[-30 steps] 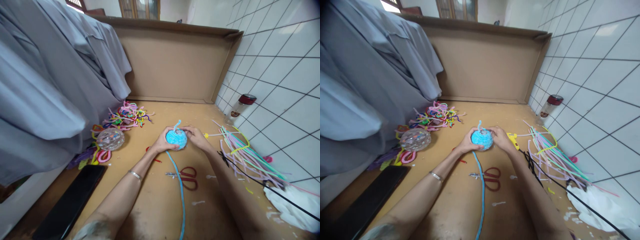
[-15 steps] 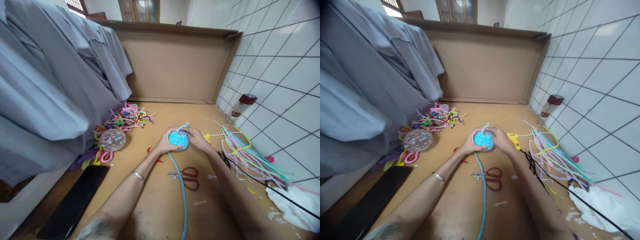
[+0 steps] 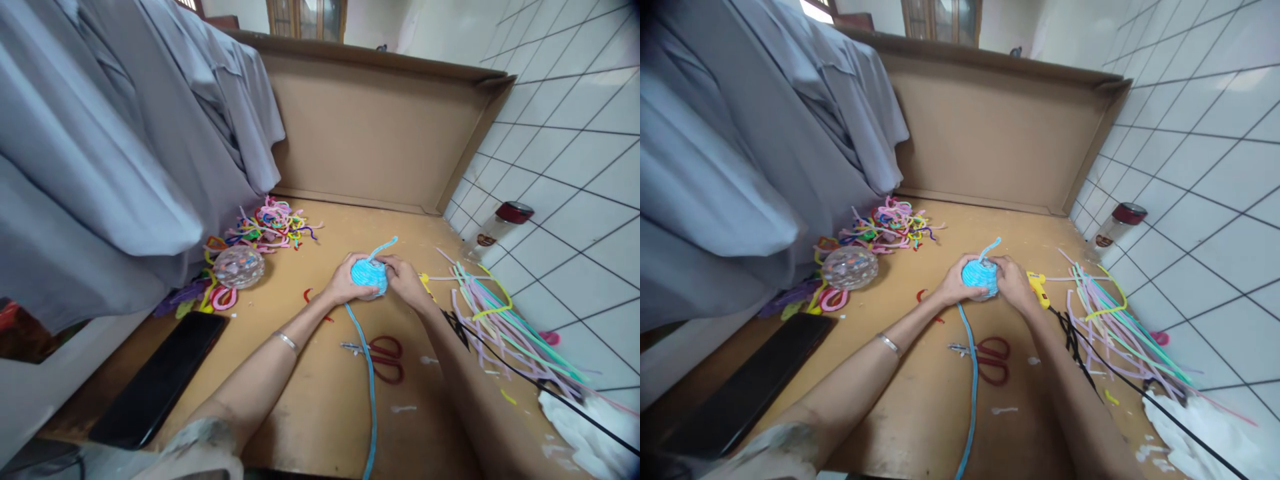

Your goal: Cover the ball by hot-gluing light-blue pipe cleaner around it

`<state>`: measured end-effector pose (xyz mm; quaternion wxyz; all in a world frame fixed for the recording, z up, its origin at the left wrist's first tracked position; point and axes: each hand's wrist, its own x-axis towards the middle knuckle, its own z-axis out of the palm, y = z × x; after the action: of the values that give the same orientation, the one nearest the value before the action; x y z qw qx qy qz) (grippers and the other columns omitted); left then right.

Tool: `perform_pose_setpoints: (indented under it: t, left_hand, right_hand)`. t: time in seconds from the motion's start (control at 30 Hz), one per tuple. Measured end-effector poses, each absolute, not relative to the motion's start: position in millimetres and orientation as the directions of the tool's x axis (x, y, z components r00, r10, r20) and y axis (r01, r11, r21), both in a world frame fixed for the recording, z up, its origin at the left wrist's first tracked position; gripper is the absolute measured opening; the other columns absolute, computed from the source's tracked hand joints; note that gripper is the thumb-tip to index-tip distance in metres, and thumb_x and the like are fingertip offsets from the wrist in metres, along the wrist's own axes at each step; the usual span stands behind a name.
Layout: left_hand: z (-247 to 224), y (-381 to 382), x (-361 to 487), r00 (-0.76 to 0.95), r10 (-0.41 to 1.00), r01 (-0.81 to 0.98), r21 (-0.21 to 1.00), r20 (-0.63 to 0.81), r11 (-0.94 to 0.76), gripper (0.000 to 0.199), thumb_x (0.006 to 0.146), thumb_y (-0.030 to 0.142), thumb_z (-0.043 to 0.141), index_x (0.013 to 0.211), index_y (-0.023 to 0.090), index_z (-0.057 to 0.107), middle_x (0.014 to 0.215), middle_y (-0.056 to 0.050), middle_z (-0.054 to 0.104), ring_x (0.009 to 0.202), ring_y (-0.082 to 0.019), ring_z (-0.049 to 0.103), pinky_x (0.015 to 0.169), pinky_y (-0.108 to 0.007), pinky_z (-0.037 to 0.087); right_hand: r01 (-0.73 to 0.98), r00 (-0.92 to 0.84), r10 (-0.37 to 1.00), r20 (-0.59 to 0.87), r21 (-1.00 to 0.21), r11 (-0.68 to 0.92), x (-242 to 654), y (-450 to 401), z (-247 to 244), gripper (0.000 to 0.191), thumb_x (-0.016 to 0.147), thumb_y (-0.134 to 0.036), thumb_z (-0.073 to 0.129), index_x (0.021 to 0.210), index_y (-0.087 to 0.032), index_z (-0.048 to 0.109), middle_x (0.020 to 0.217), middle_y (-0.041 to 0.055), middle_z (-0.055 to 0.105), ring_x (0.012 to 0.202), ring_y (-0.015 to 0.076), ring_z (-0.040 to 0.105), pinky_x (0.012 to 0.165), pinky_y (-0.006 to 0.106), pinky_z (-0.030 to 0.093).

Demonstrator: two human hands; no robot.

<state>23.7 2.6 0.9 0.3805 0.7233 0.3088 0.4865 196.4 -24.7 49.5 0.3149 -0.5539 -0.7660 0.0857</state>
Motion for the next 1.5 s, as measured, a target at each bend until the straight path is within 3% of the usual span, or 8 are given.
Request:
perform_pose_setpoints:
  t: [0.1, 0.3, 0.57, 0.83, 1.1, 1.3, 1.5]
  left_hand:
    - [0, 2, 27, 0.276, 0.829, 0.087, 0.846, 0.487, -0.526, 0.07, 0.052, 0.033, 0.083, 0.114, 0.017, 0.055, 0.115, -0.009, 0.059, 0.108, -0.025, 0.058, 0.097, -0.041, 0.046]
    - [0, -1, 29, 0.223, 0.846, 0.109, 0.85, 0.485, -0.516, 0.067, 0.054, 0.032, 0.083, 0.113, 0.019, 0.055, 0.113, -0.007, 0.059, 0.107, -0.024, 0.058, 0.095, -0.039, 0.047]
    - [0, -4, 30, 0.216, 0.823, 0.109, 0.825, 0.526, -0.555, 0.065, 0.053, 0.032, 0.083, 0.111, 0.018, 0.056, 0.11, -0.007, 0.059, 0.104, -0.024, 0.058, 0.093, -0.038, 0.047]
    - [2, -5, 30, 0.229, 0.805, 0.109, 0.807, 0.548, -0.58, 0.061, 0.053, 0.03, 0.083, 0.108, 0.019, 0.057, 0.107, -0.006, 0.058, 0.101, -0.023, 0.058, 0.09, -0.036, 0.047]
    - [-3, -1, 32, 0.175, 0.838, 0.096, 0.838, 0.517, -0.537, 0.063, 0.053, 0.029, 0.082, 0.109, 0.018, 0.055, 0.108, -0.006, 0.059, 0.103, -0.023, 0.058, 0.091, -0.037, 0.047]
    - [0, -4, 33, 0.199, 0.833, 0.13, 0.829, 0.516, -0.544, 0.064, 0.053, 0.032, 0.082, 0.109, 0.019, 0.055, 0.108, -0.006, 0.059, 0.102, -0.023, 0.058, 0.089, -0.037, 0.048]
    - [1, -6, 33, 0.198, 0.806, 0.161, 0.793, 0.557, -0.588, 0.061, 0.053, 0.03, 0.081, 0.108, 0.019, 0.056, 0.107, -0.006, 0.059, 0.102, -0.023, 0.058, 0.089, -0.037, 0.048]
  right_hand:
    - [0.87, -0.152, 0.912, 0.382, -0.386, 0.307, 190, -33, 57, 0.04, 0.082, -0.014, 0.043, 0.111, -0.019, 0.07, 0.108, 0.0119, 0.07, 0.096, 0.0245, 0.063, 0.085, 0.036, 0.048]
    - [0.902, -0.205, 0.908, 0.366, -0.289, 0.32, 173, -51, 71, 0.037, 0.084, -0.014, 0.045, 0.103, -0.023, 0.074, 0.103, 0.0101, 0.07, 0.09, 0.0238, 0.064, 0.08, 0.033, 0.046]
    - [0.889, -0.238, 0.919, 0.313, -0.31, 0.336, 179, -49, 75, 0.039, 0.083, -0.012, 0.044, 0.107, -0.023, 0.073, 0.105, 0.0103, 0.068, 0.092, 0.0236, 0.062, 0.079, 0.033, 0.045]
    - [0.91, -0.267, 0.929, 0.255, -0.25, 0.331, 174, -54, 78, 0.038, 0.083, -0.017, 0.052, 0.114, -0.028, 0.07, 0.102, 0.0092, 0.064, 0.087, 0.0227, 0.059, 0.072, 0.03, 0.042]
    - [0.811, -0.301, 0.876, 0.378, -0.381, 0.443, 177, -42, 60, 0.045, 0.085, -0.011, 0.043, 0.118, -0.028, 0.068, 0.101, 0.0096, 0.054, 0.098, 0.0237, 0.052, 0.088, 0.039, 0.044]
    - [0.627, -0.265, 0.869, 0.417, -0.611, 0.484, 190, -28, 52, 0.027, 0.085, -0.031, 0.054, 0.103, -0.028, 0.074, 0.092, 0.006, 0.051, 0.092, 0.0219, 0.053, 0.086, 0.041, 0.045]
    - [0.588, -0.236, 0.881, 0.41, -0.662, 0.465, 190, -27, 53, 0.025, 0.076, -0.031, 0.064, 0.098, -0.027, 0.076, 0.087, 0.0052, 0.052, 0.086, 0.021, 0.052, 0.082, 0.039, 0.046]
